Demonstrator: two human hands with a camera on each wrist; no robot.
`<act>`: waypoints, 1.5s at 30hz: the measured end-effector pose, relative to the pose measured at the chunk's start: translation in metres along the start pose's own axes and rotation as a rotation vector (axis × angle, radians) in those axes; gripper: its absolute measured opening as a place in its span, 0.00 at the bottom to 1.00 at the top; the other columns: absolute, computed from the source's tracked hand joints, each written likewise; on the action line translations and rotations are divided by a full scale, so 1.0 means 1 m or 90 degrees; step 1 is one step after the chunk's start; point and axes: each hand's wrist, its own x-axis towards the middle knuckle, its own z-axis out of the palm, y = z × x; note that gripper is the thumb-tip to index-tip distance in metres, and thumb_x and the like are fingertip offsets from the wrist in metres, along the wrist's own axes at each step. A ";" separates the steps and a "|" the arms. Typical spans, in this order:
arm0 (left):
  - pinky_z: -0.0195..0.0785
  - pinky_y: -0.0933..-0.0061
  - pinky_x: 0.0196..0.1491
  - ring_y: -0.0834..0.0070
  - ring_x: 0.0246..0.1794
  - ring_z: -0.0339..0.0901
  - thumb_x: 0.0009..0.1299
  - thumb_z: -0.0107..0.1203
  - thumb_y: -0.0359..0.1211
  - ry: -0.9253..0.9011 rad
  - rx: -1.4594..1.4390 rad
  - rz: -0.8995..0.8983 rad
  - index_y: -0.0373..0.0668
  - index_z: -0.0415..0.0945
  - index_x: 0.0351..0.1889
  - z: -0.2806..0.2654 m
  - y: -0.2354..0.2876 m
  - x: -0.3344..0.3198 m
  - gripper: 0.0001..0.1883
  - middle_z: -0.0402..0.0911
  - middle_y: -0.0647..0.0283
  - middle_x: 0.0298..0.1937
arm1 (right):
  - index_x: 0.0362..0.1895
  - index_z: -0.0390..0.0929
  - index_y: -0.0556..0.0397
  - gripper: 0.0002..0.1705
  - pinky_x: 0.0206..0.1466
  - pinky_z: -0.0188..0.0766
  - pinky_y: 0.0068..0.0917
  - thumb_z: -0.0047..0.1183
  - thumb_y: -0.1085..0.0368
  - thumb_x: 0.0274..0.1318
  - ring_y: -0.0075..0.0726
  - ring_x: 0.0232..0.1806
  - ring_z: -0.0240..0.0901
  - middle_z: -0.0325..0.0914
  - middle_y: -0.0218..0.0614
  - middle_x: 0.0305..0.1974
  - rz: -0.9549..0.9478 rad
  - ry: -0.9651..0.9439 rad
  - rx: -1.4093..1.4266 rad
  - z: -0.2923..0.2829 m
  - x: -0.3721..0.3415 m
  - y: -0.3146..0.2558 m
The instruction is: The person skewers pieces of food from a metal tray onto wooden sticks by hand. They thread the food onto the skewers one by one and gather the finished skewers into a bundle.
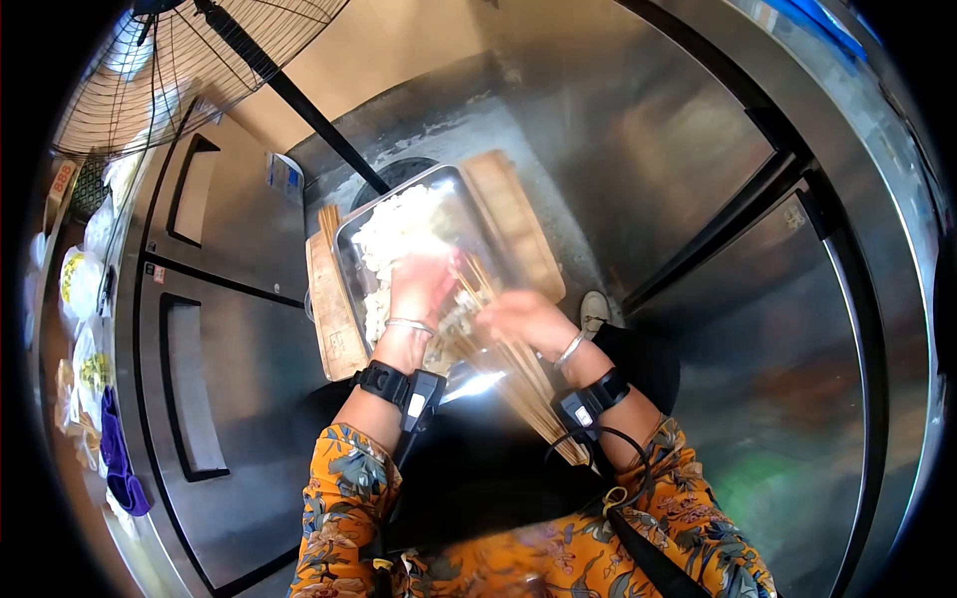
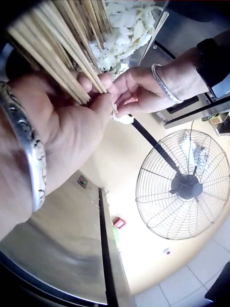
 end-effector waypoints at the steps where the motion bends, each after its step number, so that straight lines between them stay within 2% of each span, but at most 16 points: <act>1: 0.69 0.84 0.36 0.79 0.37 0.76 0.65 0.51 0.28 0.001 0.004 0.005 0.41 0.73 0.39 0.002 0.003 -0.004 0.06 0.79 0.61 0.41 | 0.35 0.79 0.53 0.09 0.29 0.64 0.15 0.54 0.63 0.51 0.18 0.25 0.67 0.74 0.26 0.25 0.015 0.010 -0.016 0.001 -0.001 -0.004; 6: 0.69 0.84 0.36 0.79 0.37 0.76 0.64 0.52 0.29 -0.018 -0.004 0.046 0.41 0.73 0.39 -0.006 -0.001 -0.003 0.06 0.79 0.60 0.41 | 0.35 0.79 0.53 0.09 0.28 0.64 0.15 0.54 0.62 0.52 0.17 0.25 0.67 0.74 0.26 0.24 0.003 -0.002 -0.020 0.002 0.000 -0.003; 14: 0.67 0.85 0.36 0.81 0.36 0.76 0.63 0.53 0.28 -0.001 0.124 0.115 0.43 0.73 0.36 -0.003 -0.003 -0.005 0.04 0.80 0.62 0.40 | 0.34 0.78 0.53 0.09 0.26 0.63 0.14 0.54 0.62 0.52 0.16 0.24 0.67 0.74 0.26 0.23 -0.032 0.001 -0.002 0.002 0.001 0.003; 17: 0.67 0.85 0.35 0.81 0.36 0.76 0.63 0.53 0.27 0.041 0.121 0.124 0.44 0.72 0.35 -0.002 -0.004 -0.004 0.04 0.80 0.62 0.39 | 0.33 0.78 0.53 0.09 0.26 0.63 0.14 0.53 0.62 0.53 0.16 0.24 0.67 0.74 0.26 0.23 -0.049 0.017 -0.053 0.004 0.002 0.005; 26: 0.67 0.85 0.32 0.82 0.32 0.75 0.62 0.54 0.26 0.085 0.098 0.121 0.42 0.72 0.36 -0.009 -0.013 0.001 0.05 0.80 0.62 0.37 | 0.34 0.78 0.53 0.08 0.25 0.63 0.13 0.51 0.63 0.54 0.16 0.23 0.68 0.76 0.27 0.25 -0.055 0.004 -0.027 0.006 0.000 0.003; 29: 0.67 0.85 0.31 0.83 0.30 0.74 0.62 0.54 0.26 0.042 0.126 0.116 0.41 0.73 0.35 -0.009 -0.009 -0.002 0.04 0.80 0.63 0.35 | 0.35 0.78 0.53 0.08 0.24 0.62 0.12 0.51 0.64 0.54 0.16 0.23 0.68 0.77 0.28 0.25 -0.026 0.006 -0.056 0.005 -0.001 -0.003; 32: 0.66 0.86 0.29 0.84 0.28 0.74 0.62 0.54 0.25 0.020 0.083 0.116 0.41 0.74 0.34 -0.010 -0.014 -0.001 0.04 0.80 0.64 0.33 | 0.35 0.78 0.52 0.08 0.23 0.62 0.12 0.51 0.64 0.54 0.16 0.23 0.68 0.77 0.28 0.24 -0.046 0.017 -0.071 0.004 0.000 -0.002; 35: 0.63 0.86 0.29 0.87 0.26 0.71 0.60 0.54 0.25 -0.006 0.224 0.203 0.40 0.78 0.29 -0.011 -0.014 -0.004 0.02 0.79 0.69 0.26 | 0.34 0.78 0.52 0.07 0.23 0.62 0.13 0.51 0.64 0.53 0.16 0.22 0.68 0.77 0.27 0.24 -0.041 0.024 -0.063 0.002 0.002 0.001; 38: 0.63 0.86 0.30 0.87 0.26 0.71 0.60 0.54 0.24 0.002 0.225 0.239 0.38 0.79 0.30 -0.007 -0.014 -0.006 0.03 0.79 0.70 0.26 | 0.34 0.78 0.52 0.07 0.23 0.62 0.13 0.51 0.64 0.53 0.16 0.21 0.68 0.77 0.27 0.24 -0.039 0.020 -0.055 0.002 0.001 0.000; 41: 0.63 0.87 0.26 0.87 0.26 0.73 0.61 0.55 0.26 -0.031 0.273 0.222 0.40 0.75 0.34 -0.012 -0.013 -0.003 0.04 0.80 0.65 0.31 | 0.33 0.78 0.53 0.07 0.23 0.62 0.12 0.52 0.64 0.53 0.16 0.22 0.68 0.77 0.28 0.24 -0.028 0.021 -0.041 0.003 -0.001 -0.002; 45: 0.62 0.87 0.27 0.87 0.26 0.73 0.61 0.55 0.27 -0.041 0.295 0.204 0.40 0.75 0.33 -0.011 -0.013 -0.005 0.04 0.81 0.64 0.32 | 0.33 0.78 0.53 0.08 0.22 0.61 0.11 0.52 0.63 0.53 0.15 0.22 0.67 0.77 0.28 0.24 -0.023 0.019 -0.028 0.003 0.000 -0.003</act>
